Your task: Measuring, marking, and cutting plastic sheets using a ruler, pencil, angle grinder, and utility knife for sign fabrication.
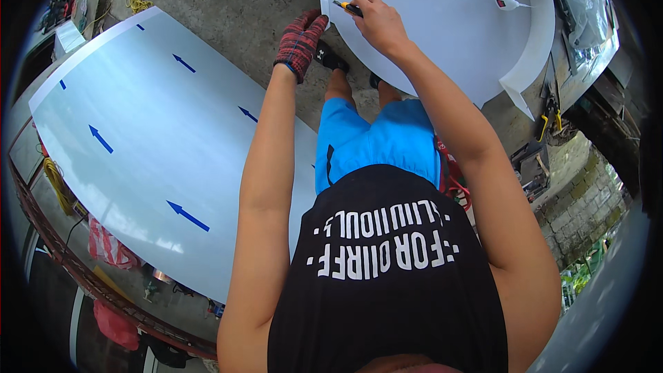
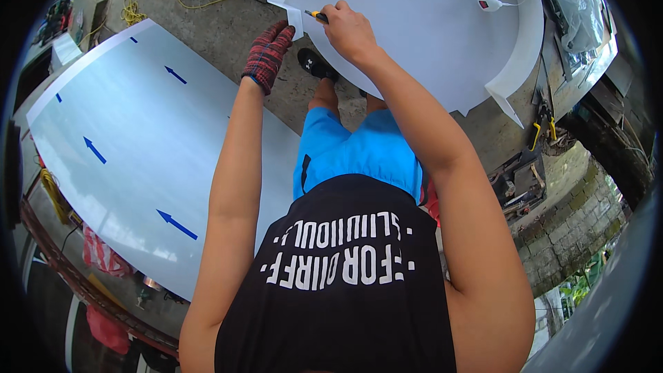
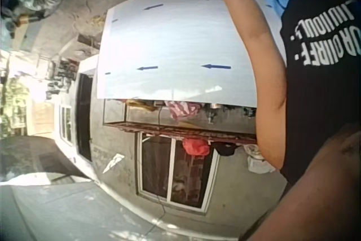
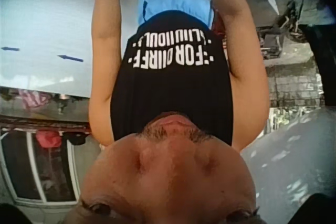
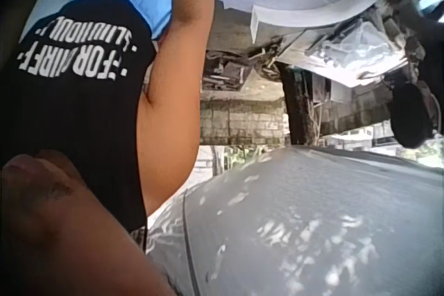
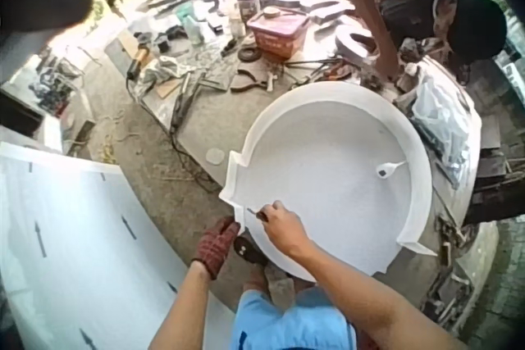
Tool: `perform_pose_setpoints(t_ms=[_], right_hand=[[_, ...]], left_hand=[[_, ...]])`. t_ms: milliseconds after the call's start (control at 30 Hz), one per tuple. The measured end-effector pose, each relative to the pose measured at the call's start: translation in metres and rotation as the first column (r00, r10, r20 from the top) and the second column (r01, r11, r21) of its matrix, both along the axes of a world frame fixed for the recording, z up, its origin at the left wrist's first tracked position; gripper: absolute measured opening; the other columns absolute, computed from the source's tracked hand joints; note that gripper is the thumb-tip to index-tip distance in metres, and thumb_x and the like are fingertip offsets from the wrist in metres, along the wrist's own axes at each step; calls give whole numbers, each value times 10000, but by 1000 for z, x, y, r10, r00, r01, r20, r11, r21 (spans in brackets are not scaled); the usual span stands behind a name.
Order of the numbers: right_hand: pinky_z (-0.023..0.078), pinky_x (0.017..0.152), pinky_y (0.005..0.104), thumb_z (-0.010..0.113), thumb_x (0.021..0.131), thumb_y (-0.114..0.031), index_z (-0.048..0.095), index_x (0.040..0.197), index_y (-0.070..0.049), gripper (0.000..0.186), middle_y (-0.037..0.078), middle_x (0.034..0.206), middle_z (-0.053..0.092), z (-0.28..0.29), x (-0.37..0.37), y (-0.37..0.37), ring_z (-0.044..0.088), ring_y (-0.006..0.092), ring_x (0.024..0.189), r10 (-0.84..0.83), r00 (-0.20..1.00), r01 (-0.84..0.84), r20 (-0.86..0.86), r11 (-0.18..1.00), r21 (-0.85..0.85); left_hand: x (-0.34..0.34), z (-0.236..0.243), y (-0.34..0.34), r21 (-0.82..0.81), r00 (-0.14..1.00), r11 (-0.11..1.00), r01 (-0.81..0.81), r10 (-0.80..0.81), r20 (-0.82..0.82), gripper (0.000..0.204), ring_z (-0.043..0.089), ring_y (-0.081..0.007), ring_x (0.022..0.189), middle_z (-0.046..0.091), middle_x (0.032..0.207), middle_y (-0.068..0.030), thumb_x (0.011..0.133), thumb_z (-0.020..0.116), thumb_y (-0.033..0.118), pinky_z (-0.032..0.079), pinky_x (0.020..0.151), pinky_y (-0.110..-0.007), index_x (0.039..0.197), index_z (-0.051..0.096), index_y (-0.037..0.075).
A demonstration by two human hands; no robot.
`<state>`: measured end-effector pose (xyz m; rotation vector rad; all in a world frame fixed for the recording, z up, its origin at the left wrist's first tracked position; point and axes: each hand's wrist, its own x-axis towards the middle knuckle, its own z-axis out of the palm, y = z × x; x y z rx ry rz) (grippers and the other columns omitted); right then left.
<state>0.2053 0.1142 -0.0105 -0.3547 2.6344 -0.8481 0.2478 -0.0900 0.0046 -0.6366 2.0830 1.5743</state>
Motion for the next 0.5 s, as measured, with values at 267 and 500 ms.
perform_pose_setpoints(t_ms=[267, 500], right_hand=[[565, 839, 487, 697, 928, -198, 686, 1191, -103, 280, 151, 1093, 666, -14, 3, -14, 690, 397, 939, -64, 998, 64, -5, 998, 8], [567, 811, 493, 697, 910, -163, 688, 1185, -98, 283, 141, 1104, 658, -15, 22, -13, 689, 397, 904, -38, 999, 39, -12, 999, 12]], left_hand=[[-1, -5, -1, 54, 1000, 998, -12, 13, -7, 509, 620, -150, 983, 683, 1184, -75, 994, 683, 339, 514, 910, -306, 1401, 615, 41], [-3, -7, -2, 79, 1000, 997, -17, 16, 18, 518, 625, -149, 973, 686, 1188, -73, 989, 691, 332, 517, 903, -301, 1405, 611, 33]])
